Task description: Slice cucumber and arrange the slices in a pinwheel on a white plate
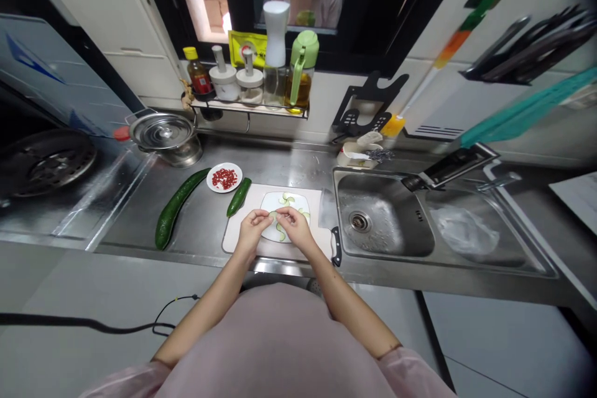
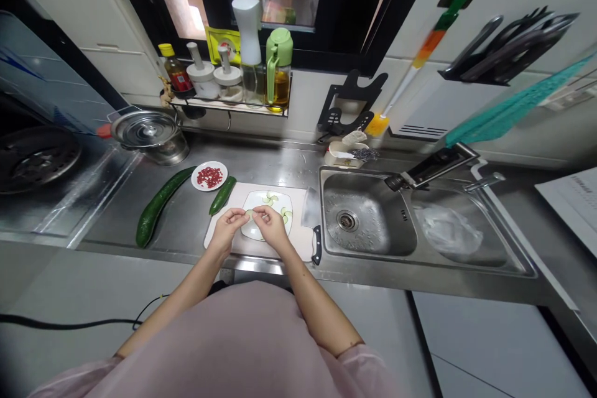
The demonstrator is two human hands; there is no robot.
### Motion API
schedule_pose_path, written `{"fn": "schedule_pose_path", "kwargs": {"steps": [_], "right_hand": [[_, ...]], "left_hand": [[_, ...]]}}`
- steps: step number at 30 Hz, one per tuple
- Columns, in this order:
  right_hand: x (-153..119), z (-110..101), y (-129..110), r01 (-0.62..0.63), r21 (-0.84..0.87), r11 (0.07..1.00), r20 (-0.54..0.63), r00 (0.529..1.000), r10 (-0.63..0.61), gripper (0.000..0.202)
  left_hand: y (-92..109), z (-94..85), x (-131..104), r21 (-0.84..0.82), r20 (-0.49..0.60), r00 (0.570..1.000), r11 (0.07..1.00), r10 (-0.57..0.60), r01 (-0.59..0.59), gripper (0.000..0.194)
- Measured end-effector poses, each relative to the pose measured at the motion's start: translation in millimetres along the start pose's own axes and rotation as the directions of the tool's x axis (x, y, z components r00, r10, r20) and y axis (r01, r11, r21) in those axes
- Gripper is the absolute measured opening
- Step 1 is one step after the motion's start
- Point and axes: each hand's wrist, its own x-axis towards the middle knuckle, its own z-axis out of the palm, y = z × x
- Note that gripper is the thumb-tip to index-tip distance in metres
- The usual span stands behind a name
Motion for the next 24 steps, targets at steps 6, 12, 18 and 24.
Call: {"fn": "schedule_pose_path", "kwargs": {"steps": [6,12,18,24], "right_hand": [[1,-1,2,0.03,-0.002,1.0,-0.005,1.0,-0.03,0.02],[1,-4,-1,0.018,0.007,1.0,-0.008,1.0,-0.018,0.02],[-3,-8,-3,0.091,-0.061,0.994,-0.025,0.995,-0.093,0.02],[-9,-16,-9,0.25,-0.204,0.947,0.077,0.968,-0.239,0.019]], "left_hand": [[3,6.7,-4,-0.015,0.011,1.0,1.0,-0.021,0.022,0.037],[4,2.1,-4,0.061,-0.009,1.0,0.998,-0.002,0.002,0.036],[10,-3.4,-4,0.066,0.047,0.988,0.987,-0.147,0.144,0.046],[14,-1.0,-4,0.019,0.149,0.943,0.954,-0.298,0.299,0.05]]}}
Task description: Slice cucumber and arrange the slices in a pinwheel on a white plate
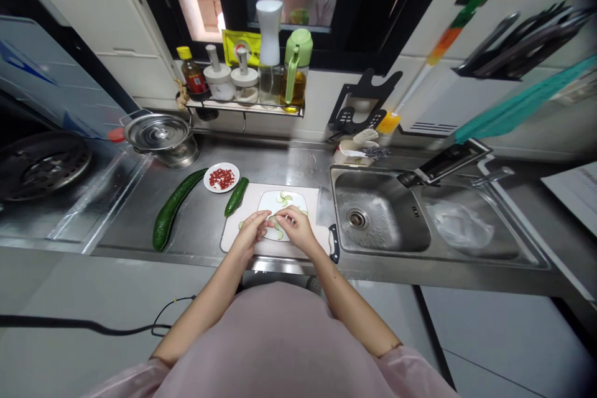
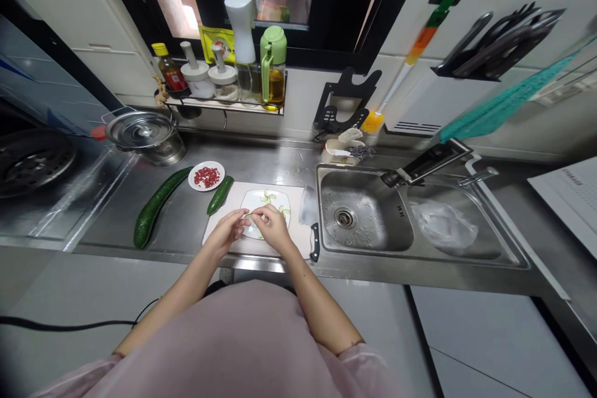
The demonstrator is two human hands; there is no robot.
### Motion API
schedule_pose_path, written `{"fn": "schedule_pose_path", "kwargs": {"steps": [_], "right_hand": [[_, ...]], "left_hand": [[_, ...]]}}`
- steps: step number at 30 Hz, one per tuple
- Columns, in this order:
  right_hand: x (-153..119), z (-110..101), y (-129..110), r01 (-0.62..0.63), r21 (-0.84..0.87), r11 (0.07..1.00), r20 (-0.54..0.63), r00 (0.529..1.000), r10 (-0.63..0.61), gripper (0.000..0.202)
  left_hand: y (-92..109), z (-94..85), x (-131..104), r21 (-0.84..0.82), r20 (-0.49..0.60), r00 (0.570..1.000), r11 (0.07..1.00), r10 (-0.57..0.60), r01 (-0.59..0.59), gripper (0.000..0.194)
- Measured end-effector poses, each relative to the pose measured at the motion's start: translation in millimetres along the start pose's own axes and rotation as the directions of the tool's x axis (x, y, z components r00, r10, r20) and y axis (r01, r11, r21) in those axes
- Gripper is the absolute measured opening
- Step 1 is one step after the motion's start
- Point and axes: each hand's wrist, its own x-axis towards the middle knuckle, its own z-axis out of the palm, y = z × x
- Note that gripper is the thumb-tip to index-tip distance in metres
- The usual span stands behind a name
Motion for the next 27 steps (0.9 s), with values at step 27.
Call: {"fn": "schedule_pose_path", "kwargs": {"steps": [27], "right_hand": [[-2,10,7,-0.175,0.12,0.977,-0.065,0.981,0.184,0.016]], "left_hand": [[-6,12.3,5,0.117,-0.08,0.929,0.929,0.362,-0.352,0.047]]}}
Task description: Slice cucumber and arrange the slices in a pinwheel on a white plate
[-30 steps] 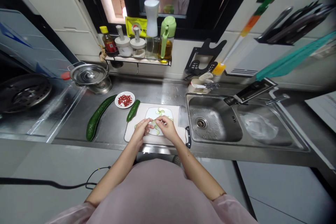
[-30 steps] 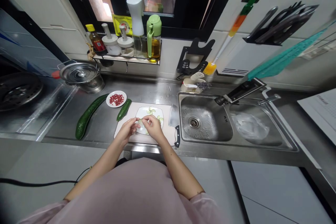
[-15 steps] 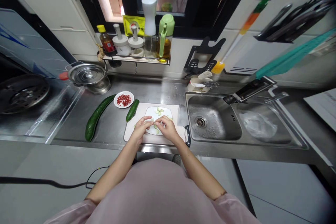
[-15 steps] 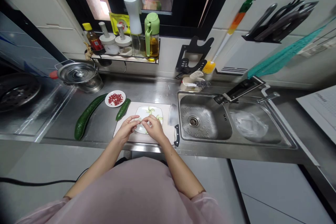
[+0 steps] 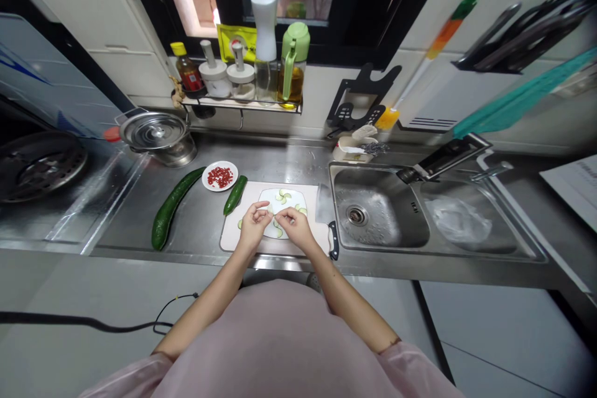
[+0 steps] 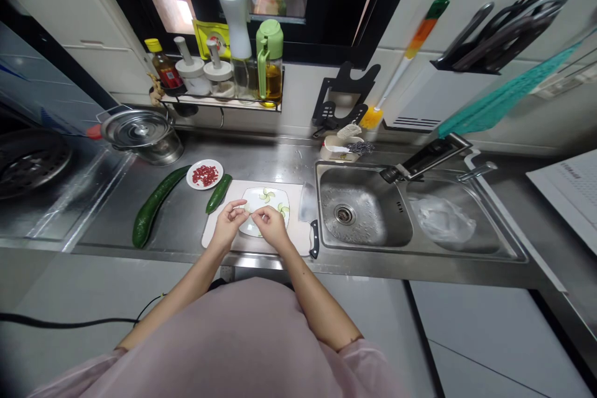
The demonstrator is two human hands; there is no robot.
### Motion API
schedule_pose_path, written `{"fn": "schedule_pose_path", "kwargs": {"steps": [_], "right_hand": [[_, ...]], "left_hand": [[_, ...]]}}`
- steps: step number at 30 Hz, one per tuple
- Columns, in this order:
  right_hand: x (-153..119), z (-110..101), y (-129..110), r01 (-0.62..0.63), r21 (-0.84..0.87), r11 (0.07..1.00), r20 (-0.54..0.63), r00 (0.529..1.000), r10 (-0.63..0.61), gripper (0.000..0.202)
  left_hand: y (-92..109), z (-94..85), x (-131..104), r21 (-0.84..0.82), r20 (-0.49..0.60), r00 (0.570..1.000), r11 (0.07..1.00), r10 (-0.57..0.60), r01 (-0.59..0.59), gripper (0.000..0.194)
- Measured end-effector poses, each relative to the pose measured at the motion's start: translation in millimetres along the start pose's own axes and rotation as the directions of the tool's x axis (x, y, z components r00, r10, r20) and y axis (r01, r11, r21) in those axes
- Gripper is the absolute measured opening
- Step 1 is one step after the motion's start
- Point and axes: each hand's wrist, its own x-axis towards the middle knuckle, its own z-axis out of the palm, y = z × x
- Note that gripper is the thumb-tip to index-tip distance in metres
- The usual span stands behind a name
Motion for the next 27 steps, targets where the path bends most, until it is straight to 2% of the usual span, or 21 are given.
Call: {"fn": "schedule_pose_path", "kwargs": {"steps": [5,11,16,20,27], "right_hand": [[2,2,2,-0.163,0.168,0.972,0.047,0.986,0.157,0.018],[1,1,-2,-0.277,0.233,0.932,0.089,0.961,0.263,0.021],[2,-3,-1,-0.345,0.217,0.913,0.138,0.937,0.321,0.02],[9,-7,10,-0.411,0.163,0.897,0.201,0.904,0.377,0.017],[23,-10,28,-0.406,0.043,0.913,0.23,0.893,0.387,0.012]], "left_hand": [[-7,1.7,1,-0.033,0.01,1.0,0.999,0.025,-0.025,0.046],[-20,1.5,3,-0.055,-0.001,0.999,0.998,0.042,-0.042,0.049],[-26,-1.2,7,-0.054,0.025,1.0,0.998,0.018,-0.016,0.055],[-33,-3.6,11,0.0,0.056,0.998,1.0,-0.026,0.026,0.056],[-47,-9.6,18,0.203,0.069,0.998,0.979,0.0,-0.014,0.031]]}}
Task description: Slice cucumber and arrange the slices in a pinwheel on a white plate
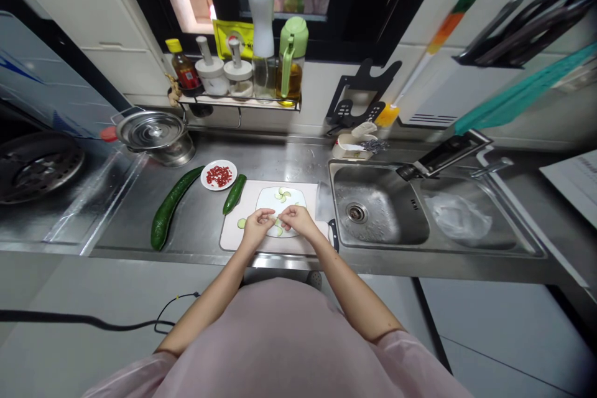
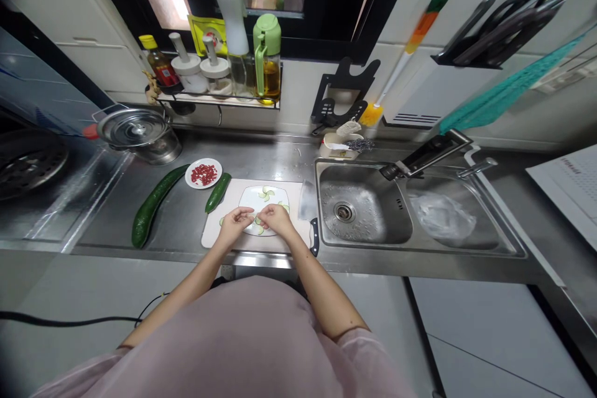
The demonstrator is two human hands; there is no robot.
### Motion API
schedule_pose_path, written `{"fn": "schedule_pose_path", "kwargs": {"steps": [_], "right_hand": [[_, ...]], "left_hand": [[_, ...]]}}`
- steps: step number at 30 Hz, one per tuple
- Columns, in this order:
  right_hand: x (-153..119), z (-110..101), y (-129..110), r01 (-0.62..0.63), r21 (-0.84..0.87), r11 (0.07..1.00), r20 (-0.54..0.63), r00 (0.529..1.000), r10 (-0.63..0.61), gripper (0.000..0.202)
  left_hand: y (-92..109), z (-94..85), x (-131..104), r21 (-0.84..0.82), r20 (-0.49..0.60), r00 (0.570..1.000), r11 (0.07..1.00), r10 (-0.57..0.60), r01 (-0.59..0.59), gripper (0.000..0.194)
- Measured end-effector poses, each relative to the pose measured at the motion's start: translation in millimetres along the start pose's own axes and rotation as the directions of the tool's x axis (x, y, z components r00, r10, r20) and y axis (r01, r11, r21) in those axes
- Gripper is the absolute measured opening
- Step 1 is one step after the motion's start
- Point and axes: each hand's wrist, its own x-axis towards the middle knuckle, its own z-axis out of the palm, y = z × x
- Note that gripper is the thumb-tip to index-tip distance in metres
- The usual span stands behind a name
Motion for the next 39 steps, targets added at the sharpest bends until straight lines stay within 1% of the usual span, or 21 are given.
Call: {"fn": "schedule_pose_path", "kwargs": {"steps": [3,6,8,11,16,20,24,28,32,39], "right_hand": [[4,-3,1,0.014,-0.173,0.985,-0.024,1.0,-0.019,0.009],[7,-4,1,0.068,-0.395,0.916,-0.038,0.995,-0.09,0.006],[8,-3,1,0.09,-0.51,0.856,-0.032,0.992,-0.123,0.006],[8,-1,0,0.096,-0.619,0.78,-0.004,0.992,-0.126,0.005],[4,2,-1,0.078,-0.73,0.678,0.029,0.996,-0.083,0.008],[3,3,1,0.069,-0.779,0.623,0.043,0.997,-0.058,0.01],[4,4,2,0.069,-0.81,0.583,0.055,0.998,-0.042,0.012],[6,5,3,0.064,-0.833,0.549,0.06,0.998,-0.024,0.013],[7,5,5,0.058,-0.841,0.538,0.059,0.998,-0.015,0.014],[8,6,6,0.048,-0.852,0.521,0.056,0.998,0.0,0.015]], "left_hand": [[-4,-2.1,2,0.115,0.002,1.0,0.993,0.012,-0.012,0.023],[-5,-3.8,3,0.297,0.003,1.0,0.955,-0.015,0.013,0.021],[-3,-4.1,3,0.438,-0.006,0.999,0.898,-0.038,0.037,0.019],[0,-2.2,1,0.604,-0.007,0.998,0.795,-0.06,0.053,0.016],[4,5.2,-3,0.755,0.016,0.994,0.653,-0.104,0.056,0.018],[5,9.5,-4,0.828,0.025,0.993,0.558,-0.119,0.046,0.021],[4,10.7,-3,0.86,0.03,0.993,0.509,-0.116,0.034,0.024],[0,11.1,-2,0.868,0.038,0.994,0.496,-0.1,0.017,0.023],[-3,12.0,-1,0.869,0.043,0.996,0.495,-0.079,0.002,0.022],[-1,14.2,-2,0.878,0.04,0.996,0.478,-0.08,0.003,0.022]]}}
